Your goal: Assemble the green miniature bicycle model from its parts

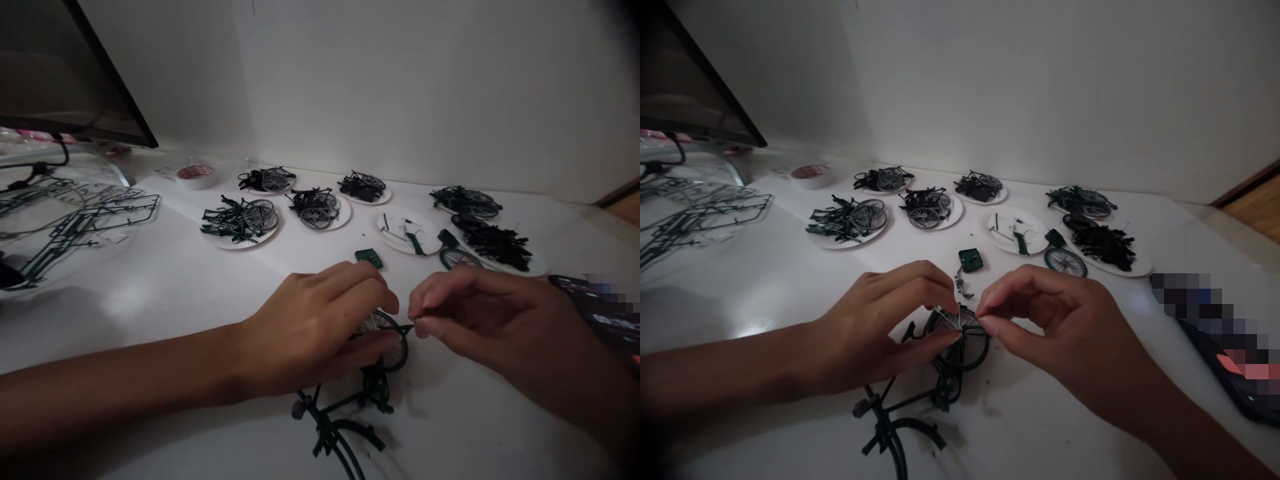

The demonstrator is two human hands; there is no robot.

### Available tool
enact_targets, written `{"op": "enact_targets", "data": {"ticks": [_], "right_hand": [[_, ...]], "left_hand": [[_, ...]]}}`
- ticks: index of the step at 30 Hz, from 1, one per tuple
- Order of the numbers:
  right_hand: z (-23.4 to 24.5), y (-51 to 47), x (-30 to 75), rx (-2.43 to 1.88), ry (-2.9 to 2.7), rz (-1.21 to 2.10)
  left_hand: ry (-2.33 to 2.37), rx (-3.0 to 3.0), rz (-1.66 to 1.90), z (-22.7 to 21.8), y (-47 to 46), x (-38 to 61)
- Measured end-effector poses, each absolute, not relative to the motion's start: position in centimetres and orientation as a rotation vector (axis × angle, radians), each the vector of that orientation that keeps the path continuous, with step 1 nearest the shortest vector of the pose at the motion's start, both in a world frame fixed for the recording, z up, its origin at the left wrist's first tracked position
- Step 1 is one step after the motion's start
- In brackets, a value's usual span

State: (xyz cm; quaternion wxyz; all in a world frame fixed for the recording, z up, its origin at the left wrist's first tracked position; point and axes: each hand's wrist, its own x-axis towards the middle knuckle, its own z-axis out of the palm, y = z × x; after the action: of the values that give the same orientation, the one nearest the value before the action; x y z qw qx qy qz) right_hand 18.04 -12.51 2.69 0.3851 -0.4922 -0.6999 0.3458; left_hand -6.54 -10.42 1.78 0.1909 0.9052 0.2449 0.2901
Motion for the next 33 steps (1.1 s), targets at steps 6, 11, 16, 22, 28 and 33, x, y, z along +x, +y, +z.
{"op": "enact_targets", "data": {"ticks": [6, 11, 16, 22, 28, 33], "right_hand": [[3.7, -13.9, 15.4, -1.229, -1.718, 0.963], [3.4, -14.2, 14.8, -1.273, -1.634, 0.945], [3.1, -14.1, 15.2, -1.362, -1.64, 0.821], [3.1, -14.0, 15.1, -1.424, -1.549, 0.803], [3.3, -14.3, 14.3, -1.466, -1.53, 0.712], [3.3, -14.6, 13.9, -1.464, -1.51, 0.661]], "left_hand": [[0.499, 2.38, 1.023, 1.2, -10.7, -6.2], [0.475, 2.345, 1.052, 0.8, -10.7, -6.1], [0.469, 2.29, 1.085, 0.7, -10.4, -6.2], [0.484, 2.382, 1.156, 0.7, -10.4, -6.2], [0.4, 2.604, 1.195, 0.5, -10.3, -6.6], [0.486, 2.594, 1.217, 0.5, -10.3, -6.6]]}}
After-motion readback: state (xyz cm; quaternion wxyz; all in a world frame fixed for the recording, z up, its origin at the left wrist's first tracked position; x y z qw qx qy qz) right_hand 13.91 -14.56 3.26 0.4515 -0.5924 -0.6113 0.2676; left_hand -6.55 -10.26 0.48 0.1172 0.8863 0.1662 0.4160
